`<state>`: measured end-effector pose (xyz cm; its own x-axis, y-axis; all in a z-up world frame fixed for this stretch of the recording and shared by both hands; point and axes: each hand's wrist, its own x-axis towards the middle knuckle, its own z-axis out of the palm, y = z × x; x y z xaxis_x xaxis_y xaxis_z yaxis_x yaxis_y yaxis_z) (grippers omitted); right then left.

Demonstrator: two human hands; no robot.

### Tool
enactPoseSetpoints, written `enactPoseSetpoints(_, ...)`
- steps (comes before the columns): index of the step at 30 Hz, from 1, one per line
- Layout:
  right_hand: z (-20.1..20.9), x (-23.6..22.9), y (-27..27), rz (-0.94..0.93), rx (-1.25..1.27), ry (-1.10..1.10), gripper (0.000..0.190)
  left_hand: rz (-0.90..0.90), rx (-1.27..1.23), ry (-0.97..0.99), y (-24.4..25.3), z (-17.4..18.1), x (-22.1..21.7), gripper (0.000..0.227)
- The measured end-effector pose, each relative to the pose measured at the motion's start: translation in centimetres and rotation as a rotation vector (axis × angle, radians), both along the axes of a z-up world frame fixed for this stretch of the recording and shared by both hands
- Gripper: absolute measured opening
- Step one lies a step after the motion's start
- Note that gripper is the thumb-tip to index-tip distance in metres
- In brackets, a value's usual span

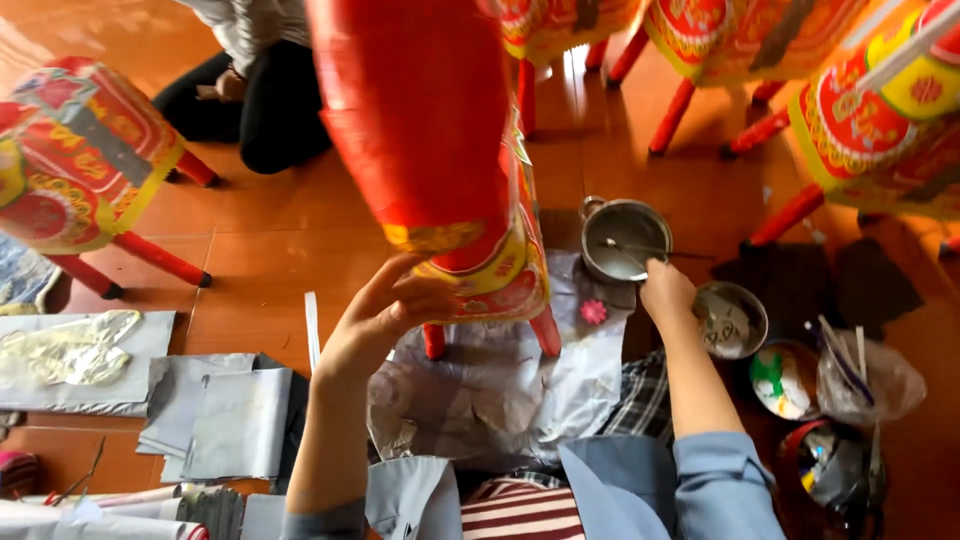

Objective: Decorating a red horse-shaped paper craft with colorful paper and decorative bands

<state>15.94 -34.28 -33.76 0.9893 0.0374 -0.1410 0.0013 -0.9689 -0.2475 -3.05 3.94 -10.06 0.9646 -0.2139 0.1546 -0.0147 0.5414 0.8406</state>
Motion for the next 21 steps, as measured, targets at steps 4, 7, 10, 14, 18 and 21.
enactPoseSetpoints(4,-0.8,1.4,1.8,0.107,-0.138,-0.086,0.019,0.366,0.408,0.371,1.6,-5.2,-0.9,0.047)
enactPoseSetpoints(7,-3.4,1.3,1.4,0.175,-0.242,-0.253,0.016,0.449,0.729,0.537,3.4,-8.8,-1.8,0.048)
enactPoseSetpoints(10,-1.5,-0.6,0.8,0.058,-0.008,-0.222,0.020,0.391,0.935,0.596,5.5,-15.2,-2.9,0.049)
enactPoseSetpoints(14,-6.0,-2.5,1.2,-0.081,0.201,-0.085,0.022,0.350,0.938,0.604,5.1,-21.5,-3.3,0.071)
enactPoseSetpoints(18,-11.1,-3.4,2.3,-0.166,0.677,0.031,0.025,0.468,1.159,0.677,4.4,-26.3,-1.6,0.082)
enactPoseSetpoints(21,-6.2,-3.1,4.2,-0.178,1.024,0.028,0.025,0.583,1.184,0.596,5.4,-30.7,-0.5,0.075)
